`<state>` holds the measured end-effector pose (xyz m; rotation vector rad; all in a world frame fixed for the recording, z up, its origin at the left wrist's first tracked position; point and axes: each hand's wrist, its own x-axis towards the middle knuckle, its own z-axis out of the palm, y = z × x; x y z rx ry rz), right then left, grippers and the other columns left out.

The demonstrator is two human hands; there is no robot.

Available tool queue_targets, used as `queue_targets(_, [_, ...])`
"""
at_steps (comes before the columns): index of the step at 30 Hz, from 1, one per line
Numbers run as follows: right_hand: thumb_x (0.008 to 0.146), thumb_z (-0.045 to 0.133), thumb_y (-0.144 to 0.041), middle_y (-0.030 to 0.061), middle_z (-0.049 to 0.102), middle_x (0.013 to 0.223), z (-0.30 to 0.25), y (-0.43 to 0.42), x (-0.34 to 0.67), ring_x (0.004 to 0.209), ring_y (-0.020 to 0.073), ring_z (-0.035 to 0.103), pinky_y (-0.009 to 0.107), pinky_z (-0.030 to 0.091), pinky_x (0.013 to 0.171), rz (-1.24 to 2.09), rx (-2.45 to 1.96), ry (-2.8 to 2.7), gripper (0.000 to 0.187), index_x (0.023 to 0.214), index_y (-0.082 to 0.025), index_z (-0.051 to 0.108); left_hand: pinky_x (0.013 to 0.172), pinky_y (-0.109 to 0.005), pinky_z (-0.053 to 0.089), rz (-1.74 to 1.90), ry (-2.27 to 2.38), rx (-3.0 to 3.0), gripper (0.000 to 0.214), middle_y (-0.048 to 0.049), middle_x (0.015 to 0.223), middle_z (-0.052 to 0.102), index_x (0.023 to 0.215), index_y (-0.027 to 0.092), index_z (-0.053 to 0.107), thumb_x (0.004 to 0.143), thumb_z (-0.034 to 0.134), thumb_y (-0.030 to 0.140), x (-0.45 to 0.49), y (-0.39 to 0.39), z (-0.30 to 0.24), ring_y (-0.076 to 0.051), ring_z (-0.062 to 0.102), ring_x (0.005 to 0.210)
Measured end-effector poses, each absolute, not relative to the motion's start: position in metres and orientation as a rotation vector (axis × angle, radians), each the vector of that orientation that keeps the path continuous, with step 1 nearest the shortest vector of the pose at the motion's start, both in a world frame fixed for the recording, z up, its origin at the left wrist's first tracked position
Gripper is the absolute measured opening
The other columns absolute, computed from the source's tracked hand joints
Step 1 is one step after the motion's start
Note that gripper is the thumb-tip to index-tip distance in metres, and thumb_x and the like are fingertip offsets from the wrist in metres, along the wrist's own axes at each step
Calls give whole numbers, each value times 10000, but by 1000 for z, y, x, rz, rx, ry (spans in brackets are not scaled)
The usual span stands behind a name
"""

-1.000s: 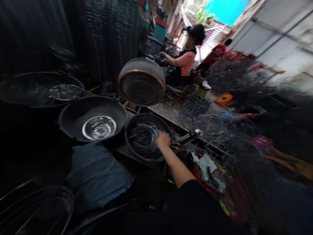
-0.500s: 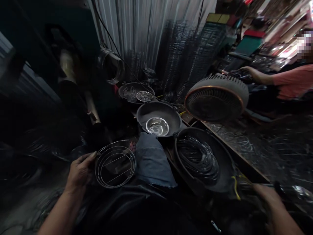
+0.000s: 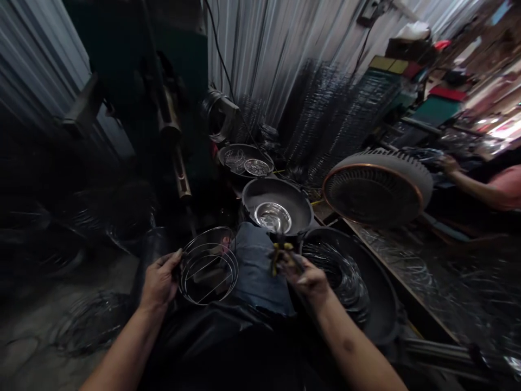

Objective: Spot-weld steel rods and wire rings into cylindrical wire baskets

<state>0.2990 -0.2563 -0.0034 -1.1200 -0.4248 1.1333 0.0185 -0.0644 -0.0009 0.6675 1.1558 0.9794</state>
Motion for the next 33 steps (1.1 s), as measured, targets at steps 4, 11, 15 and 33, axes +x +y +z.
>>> queue_targets(4, [380,695,-184,-16,573,602,-18,-211,241,563,130,505,239,389,541,1551,-1105,-638,266,640,-178,642,417,-199,433,974,1110,615,283,-12,519,609,651,118,670,483,824,285,11,-66,-4,-99,526,435])
queue_targets(11, [395,774,-282,-42,493,574,-18,-173,222,508,84,375,202,226,450,1608,-1176,-889,275,594,-166,625,415,-206,427,957,1129,560,236,-13,518,616,657,115,673,518,809,248,8,-69,2,-109,538,432])
queue_targets(15, [414,765,-315,-42,472,565,-25,-163,219,497,79,361,203,236,453,1583,-1140,-901,279,591,-168,608,425,-208,437,952,1131,528,219,-19,548,638,661,118,673,529,800,240,10,-69,3,-107,545,441])
queue_targets(33, [472,543,-119,-72,441,480,96,-167,168,385,46,336,167,235,361,1751,-1250,-366,169,603,-176,454,416,-190,426,932,1070,552,314,-11,536,623,697,109,671,509,836,297,15,-67,-3,-100,536,440])
